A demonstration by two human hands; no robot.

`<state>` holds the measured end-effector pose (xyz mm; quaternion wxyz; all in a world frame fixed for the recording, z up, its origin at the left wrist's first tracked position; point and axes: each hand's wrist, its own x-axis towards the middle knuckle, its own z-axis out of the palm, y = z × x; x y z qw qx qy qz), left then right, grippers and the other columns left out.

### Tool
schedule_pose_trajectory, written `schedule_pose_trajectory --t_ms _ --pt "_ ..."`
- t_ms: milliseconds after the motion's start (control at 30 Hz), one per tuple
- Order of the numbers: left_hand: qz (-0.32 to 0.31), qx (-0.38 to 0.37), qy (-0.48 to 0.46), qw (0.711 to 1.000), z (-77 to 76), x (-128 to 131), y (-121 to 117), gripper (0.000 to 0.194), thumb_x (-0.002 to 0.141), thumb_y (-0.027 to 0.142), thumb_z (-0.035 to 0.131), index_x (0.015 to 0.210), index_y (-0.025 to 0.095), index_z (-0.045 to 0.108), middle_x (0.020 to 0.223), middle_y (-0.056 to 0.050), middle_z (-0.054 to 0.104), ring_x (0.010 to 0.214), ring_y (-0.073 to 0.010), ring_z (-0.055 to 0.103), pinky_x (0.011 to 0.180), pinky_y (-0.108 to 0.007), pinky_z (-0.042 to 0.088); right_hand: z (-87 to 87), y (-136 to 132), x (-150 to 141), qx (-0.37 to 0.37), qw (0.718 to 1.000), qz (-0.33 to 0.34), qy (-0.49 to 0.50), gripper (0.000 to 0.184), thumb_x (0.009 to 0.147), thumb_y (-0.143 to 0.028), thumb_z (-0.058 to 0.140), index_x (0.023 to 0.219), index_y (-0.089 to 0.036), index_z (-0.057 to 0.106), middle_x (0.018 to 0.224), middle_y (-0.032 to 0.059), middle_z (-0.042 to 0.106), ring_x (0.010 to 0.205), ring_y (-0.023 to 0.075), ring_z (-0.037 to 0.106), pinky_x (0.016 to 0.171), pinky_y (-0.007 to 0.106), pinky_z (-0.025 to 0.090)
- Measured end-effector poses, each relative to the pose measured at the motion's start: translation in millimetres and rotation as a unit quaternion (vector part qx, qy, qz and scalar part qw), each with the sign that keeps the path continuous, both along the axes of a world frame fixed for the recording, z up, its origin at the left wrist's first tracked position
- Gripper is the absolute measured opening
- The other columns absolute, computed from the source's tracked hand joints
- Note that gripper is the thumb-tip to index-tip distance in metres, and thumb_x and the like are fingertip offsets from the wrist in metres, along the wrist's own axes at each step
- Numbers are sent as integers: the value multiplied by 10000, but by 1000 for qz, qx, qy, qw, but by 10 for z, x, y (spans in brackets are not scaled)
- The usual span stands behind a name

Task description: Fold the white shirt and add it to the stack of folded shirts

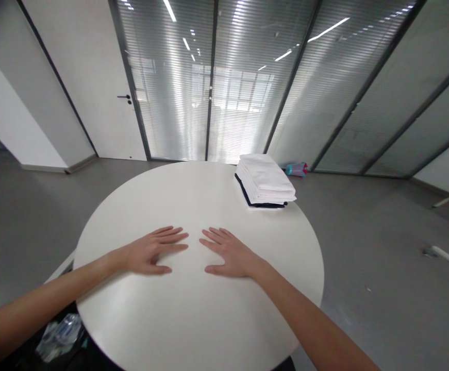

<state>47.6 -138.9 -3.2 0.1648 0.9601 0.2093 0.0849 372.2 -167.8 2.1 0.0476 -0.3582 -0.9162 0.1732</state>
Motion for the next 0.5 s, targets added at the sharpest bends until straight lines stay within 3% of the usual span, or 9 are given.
schedule_pose_trajectory --t_ms 100,200,267,333,367,433,500 --pt "0 1 5 1000 -6 5 3 739 879 598 604 1531 366 344 1624 -21 250 1498 -332 212 1221 -536 167 -15 11 6 -13 1000 -6 16 809 869 -683 553 1542 -286 344 1633 49 219 1515 265 169 1241 492 102" --pt "7 -3 -28 1000 -18 16 16 650 896 550 610 1483 330 438 1556 -53 414 1451 -314 338 1197 -514 234 -20 29 18 -38 993 -42 101 661 893 -616 567 1449 -265 507 1552 69 413 1464 259 310 1220 478 195" --pt "30 -6 -76 997 -13 24 47 454 942 470 569 1354 280 577 1375 -82 608 1308 -270 517 1119 -453 361 -16 53 29 -69 974 -95 195 493 923 -548 550 1309 -251 631 1390 82 591 1326 240 494 1139 438 348" --pt "79 -11 -132 988 16 33 109 275 971 405 515 1065 217 691 1027 -75 720 984 -205 647 905 -348 486 -20 97 49 -95 943 -158 278 363 917 -499 558 1108 -227 705 1125 74 706 1059 213 634 945 370 487" --pt "113 -14 -158 981 42 40 154 284 972 394 498 884 194 679 834 -47 689 796 -168 626 765 -296 489 -30 128 66 -94 927 -190 310 318 901 -486 570 979 -212 711 963 54 713 899 191 645 820 330 507" --pt "185 -32 -201 961 110 62 263 406 957 402 476 617 183 511 570 23 484 548 -108 446 562 -238 376 -68 201 123 -59 896 -256 359 329 861 -484 589 701 -198 618 658 -7 592 634 139 536 612 270 431" --pt "243 -65 -237 939 173 100 385 464 925 427 473 542 194 353 511 54 307 492 -83 298 500 -229 265 -105 285 229 -13 861 -323 392 440 840 -485 573 526 -212 427 501 -50 387 504 100 367 508 256 305"
